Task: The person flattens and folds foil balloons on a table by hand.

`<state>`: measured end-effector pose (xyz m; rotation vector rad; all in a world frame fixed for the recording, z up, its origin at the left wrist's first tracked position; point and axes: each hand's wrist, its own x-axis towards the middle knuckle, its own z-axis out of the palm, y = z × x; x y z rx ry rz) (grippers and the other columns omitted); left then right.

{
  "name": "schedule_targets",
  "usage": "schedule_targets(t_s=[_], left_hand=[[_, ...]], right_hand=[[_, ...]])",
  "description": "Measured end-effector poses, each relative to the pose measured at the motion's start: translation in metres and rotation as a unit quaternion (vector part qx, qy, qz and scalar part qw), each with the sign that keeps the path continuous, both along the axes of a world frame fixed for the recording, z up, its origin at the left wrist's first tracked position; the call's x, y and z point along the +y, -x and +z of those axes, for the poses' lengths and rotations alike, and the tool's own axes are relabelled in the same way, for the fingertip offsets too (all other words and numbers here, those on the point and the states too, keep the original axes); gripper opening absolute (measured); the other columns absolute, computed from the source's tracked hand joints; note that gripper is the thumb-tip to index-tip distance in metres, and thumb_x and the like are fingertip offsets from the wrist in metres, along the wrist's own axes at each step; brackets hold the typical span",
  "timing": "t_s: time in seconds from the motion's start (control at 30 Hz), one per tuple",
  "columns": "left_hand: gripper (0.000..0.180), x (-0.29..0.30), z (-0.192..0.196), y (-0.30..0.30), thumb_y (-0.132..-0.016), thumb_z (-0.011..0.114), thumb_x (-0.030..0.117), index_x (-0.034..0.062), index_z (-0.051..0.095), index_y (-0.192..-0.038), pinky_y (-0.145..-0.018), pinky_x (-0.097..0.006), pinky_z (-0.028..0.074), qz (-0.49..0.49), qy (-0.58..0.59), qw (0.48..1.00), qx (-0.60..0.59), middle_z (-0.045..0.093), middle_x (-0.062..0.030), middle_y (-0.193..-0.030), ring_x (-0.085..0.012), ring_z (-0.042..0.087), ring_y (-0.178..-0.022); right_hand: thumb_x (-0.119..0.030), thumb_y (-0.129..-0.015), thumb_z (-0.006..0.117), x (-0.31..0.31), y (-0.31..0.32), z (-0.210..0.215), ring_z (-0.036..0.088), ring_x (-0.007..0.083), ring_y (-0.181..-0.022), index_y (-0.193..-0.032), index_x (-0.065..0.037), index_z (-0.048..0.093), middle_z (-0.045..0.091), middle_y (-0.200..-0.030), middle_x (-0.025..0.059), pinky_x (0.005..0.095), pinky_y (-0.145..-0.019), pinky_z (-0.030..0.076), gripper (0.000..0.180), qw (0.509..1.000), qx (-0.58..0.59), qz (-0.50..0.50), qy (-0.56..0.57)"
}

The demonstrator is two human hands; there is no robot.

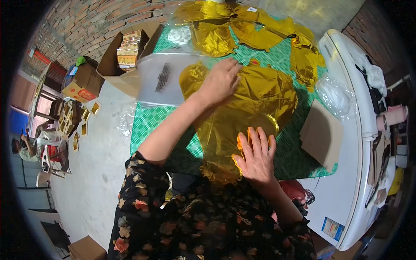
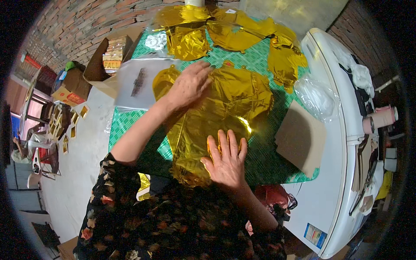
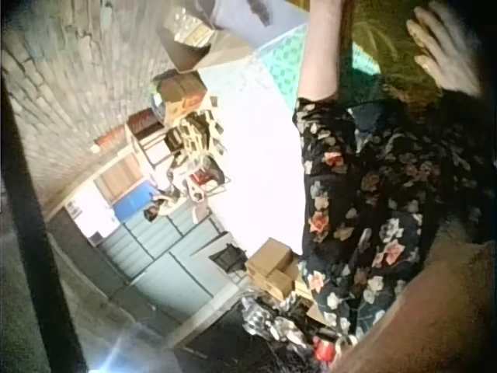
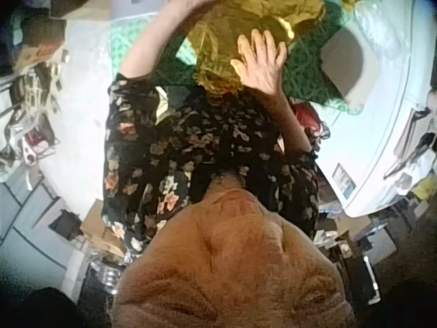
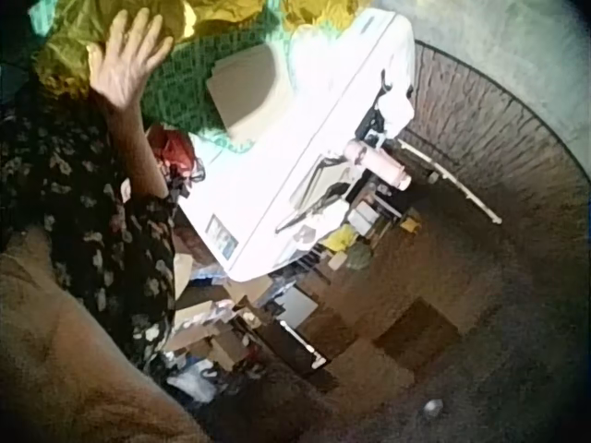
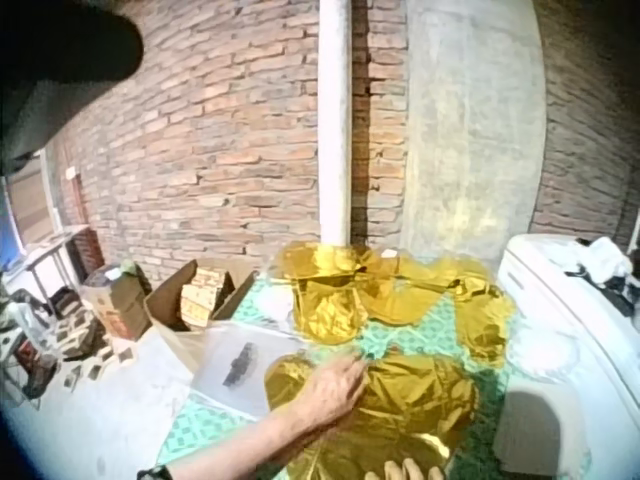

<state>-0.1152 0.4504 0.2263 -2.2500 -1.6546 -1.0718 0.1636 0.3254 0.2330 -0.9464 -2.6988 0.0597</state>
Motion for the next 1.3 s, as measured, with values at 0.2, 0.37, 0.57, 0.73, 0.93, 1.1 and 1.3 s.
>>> schedule_targets(t_s=[0.2,0.37,0.57,0.73,0.93,1.1,1.3], left_hand=[[0.066,-0.024,-0.024,-0.037,-0.106,0.052,0.048,0.0019,0.048,-0.153,-0.125,-0.055,0.026,0.002,0.031,0.997,0.076,0.042,-0.0250,-0.159,-0.0422,0.034,-0.151],[0.070,-0.027,-0.030,-0.043,-0.108,0.040,0.056,0.0090,0.042,-0.160,-0.128,-0.054,0.019,0.047,0.078,0.986,0.140,0.035,-0.0236,-0.165,-0.0395,0.026,-0.156],[0.069,-0.028,-0.029,-0.042,-0.108,0.037,0.058,0.0139,0.042,-0.161,-0.129,-0.053,0.017,0.052,0.095,0.986,0.127,0.036,-0.0233,-0.165,-0.0388,0.026,-0.157],[0.064,-0.030,-0.021,-0.043,-0.109,0.039,0.057,0.0232,0.038,-0.163,-0.130,-0.053,0.017,0.051,0.124,0.982,0.134,0.032,-0.0215,-0.168,-0.0397,0.025,-0.157],[0.064,-0.027,-0.029,-0.044,-0.108,0.039,0.058,0.0211,0.046,-0.159,-0.129,-0.053,0.017,0.053,0.075,0.988,0.127,0.039,-0.0225,-0.163,-0.0392,0.029,-0.155],[0.065,-0.030,-0.032,-0.040,-0.108,0.037,0.059,0.0212,0.046,-0.159,-0.129,-0.052,0.016,0.058,0.082,0.988,0.121,0.039,-0.0223,-0.164,-0.0389,0.028,-0.156],[0.065,-0.031,-0.029,-0.041,-0.108,0.037,0.059,0.0207,0.046,-0.159,-0.129,-0.052,0.015,0.056,0.086,0.988,0.116,0.038,-0.0224,-0.164,-0.0387,0.028,-0.156]], right_hand=[[-0.044,-0.094,0.068,0.002,0.000,-0.003,0.035,0.0430,-0.147,-0.151,-0.008,0.052,0.044,-0.157,0.0224,0.0663,-0.118,0.021,0.069,1.000,0.007,-0.003,0.008],[-0.042,-0.093,0.070,0.002,0.000,0.001,0.038,0.0417,-0.145,-0.147,-0.009,0.055,0.048,-0.152,0.0206,0.0649,-0.116,0.024,0.065,1.000,0.014,-0.005,0.003],[-0.029,-0.087,0.080,0.074,-0.008,0.028,0.055,0.0339,-0.125,-0.137,-0.004,0.062,0.062,-0.133,0.0142,0.0492,-0.107,0.039,0.059,0.994,0.082,-0.032,-0.065],[-0.038,-0.091,0.078,0.213,-0.010,0.018,0.062,0.0357,-0.110,-0.112,-0.002,0.069,0.068,-0.112,0.0145,0.0491,-0.089,0.050,0.042,0.949,0.069,-0.170,-0.256],[-0.057,-0.087,0.072,0.295,-0.016,-0.023,0.066,0.0395,-0.101,-0.100,-0.009,0.069,0.069,-0.099,0.0153,0.0565,-0.078,0.053,0.050,0.951,-0.011,-0.254,-0.179],[-0.051,-0.087,0.066,0.298,0.002,0.000,0.064,0.0416,-0.091,-0.079,-0.012,0.068,0.064,-0.081,0.0158,0.0592,-0.068,0.048,0.040,0.977,0.039,-0.198,-0.065],[-0.043,-0.088,0.070,0.267,0.030,0.044,0.062,0.0411,-0.113,-0.111,-0.008,0.069,0.072,-0.113,0.0164,0.0572,-0.090,0.048,0.042,0.972,-0.001,-0.198,-0.129]])
